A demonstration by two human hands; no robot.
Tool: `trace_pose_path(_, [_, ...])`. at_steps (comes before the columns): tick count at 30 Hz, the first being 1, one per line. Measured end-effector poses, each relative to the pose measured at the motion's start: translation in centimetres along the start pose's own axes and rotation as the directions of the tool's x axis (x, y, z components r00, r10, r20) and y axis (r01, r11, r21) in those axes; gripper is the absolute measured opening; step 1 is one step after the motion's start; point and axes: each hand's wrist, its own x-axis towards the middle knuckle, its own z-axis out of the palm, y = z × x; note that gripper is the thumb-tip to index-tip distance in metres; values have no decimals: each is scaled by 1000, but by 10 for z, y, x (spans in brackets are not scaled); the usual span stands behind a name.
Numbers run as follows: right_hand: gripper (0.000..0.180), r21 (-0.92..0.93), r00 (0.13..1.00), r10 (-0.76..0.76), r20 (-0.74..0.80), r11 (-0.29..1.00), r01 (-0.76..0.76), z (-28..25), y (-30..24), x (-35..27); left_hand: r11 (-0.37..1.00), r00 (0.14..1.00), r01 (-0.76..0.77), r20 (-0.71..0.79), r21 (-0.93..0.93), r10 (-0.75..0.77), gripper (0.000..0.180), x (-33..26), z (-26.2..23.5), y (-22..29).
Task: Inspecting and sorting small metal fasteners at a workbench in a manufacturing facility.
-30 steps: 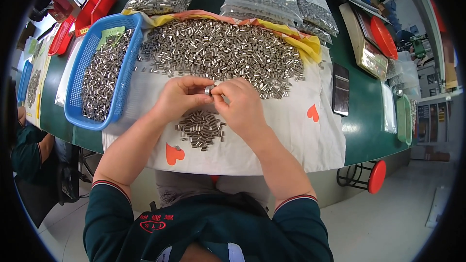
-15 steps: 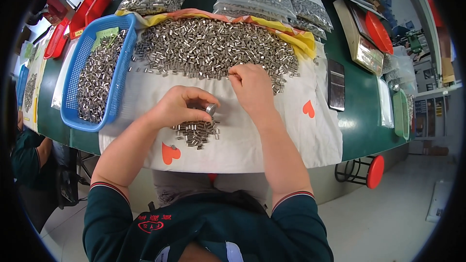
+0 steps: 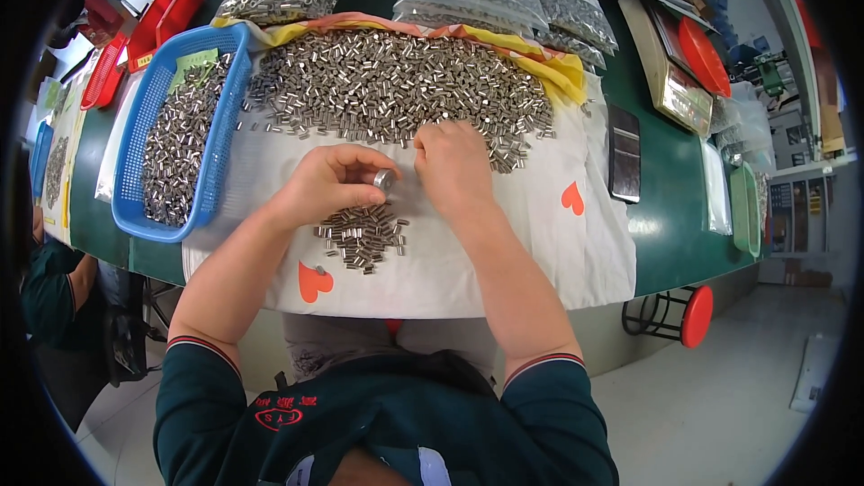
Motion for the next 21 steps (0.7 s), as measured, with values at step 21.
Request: trace_pose_path(21, [11, -56, 993, -109, 43, 992, 111, -7, 5, -2, 995, 1000, 17, -17, -99, -19, 34, 2, -9, -5])
